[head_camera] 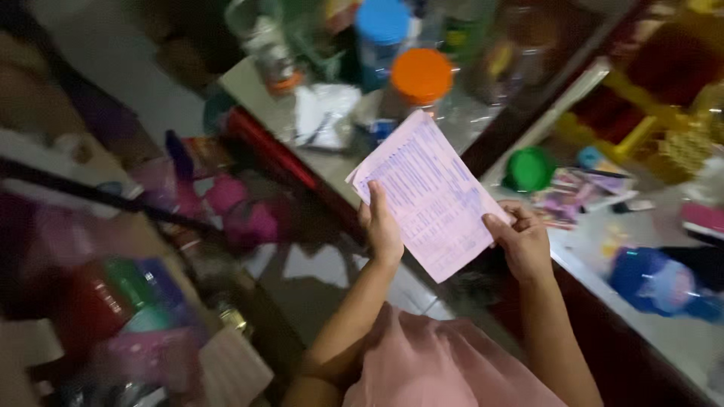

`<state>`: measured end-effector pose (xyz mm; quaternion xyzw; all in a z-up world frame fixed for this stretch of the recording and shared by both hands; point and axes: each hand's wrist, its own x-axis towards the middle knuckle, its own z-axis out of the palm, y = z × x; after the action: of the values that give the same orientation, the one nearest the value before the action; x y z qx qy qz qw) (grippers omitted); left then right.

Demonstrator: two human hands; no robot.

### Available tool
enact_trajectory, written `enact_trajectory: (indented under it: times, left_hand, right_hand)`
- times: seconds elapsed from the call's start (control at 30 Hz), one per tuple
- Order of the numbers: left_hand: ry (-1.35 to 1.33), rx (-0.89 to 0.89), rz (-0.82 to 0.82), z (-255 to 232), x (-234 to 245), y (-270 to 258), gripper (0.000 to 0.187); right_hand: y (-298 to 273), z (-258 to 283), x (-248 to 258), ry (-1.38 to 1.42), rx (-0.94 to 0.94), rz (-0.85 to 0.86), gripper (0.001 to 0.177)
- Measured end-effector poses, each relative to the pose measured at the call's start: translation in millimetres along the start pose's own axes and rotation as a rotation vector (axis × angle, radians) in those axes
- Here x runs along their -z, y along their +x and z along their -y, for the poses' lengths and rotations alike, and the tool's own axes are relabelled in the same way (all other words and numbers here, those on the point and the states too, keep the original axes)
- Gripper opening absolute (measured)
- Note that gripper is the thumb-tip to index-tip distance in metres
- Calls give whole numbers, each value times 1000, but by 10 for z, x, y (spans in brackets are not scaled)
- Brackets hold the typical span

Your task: The person opens a drawer and places a pink paper inside, then closes the drawer. They pick up a plastic bag and place it into a clear jar, then move the jar. They handle a plastic-wrapped snack, a calculator, a remote, scissors, and a pen, placing the pen and scissors into a jar. They move several small items and remote controls around the counter.

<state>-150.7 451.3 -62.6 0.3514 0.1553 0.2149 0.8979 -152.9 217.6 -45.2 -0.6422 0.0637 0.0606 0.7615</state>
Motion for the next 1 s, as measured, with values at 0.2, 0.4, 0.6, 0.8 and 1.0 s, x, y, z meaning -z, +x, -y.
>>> enact_trajectory:
  times: [0.2, 0.4, 0.6, 0.8, 1.0]
  left_hand:
    - [-44, 13, -197, -630, 1149, 486, 65]
    - [-64, 95, -281, -281, 2378, 1076, 66]
    - [901, 59, -117, 610, 2674, 1460, 48]
    - [818, -18, 13, 890, 2574, 1607, 46]
    - [756, 127, 1, 755, 2490, 1761, 44]
  right_hand:
    - [-118, -346, -1570, -164, -279, 72, 24]
    - [16, -586, -2095, -159, -230, 88, 16]
    - [154, -618, -2041, 119, -315, 24, 25]
    - [110, -693, -1990, 95, -248, -53, 34]
    - [356, -1120, -2094, -129, -159, -76, 21]
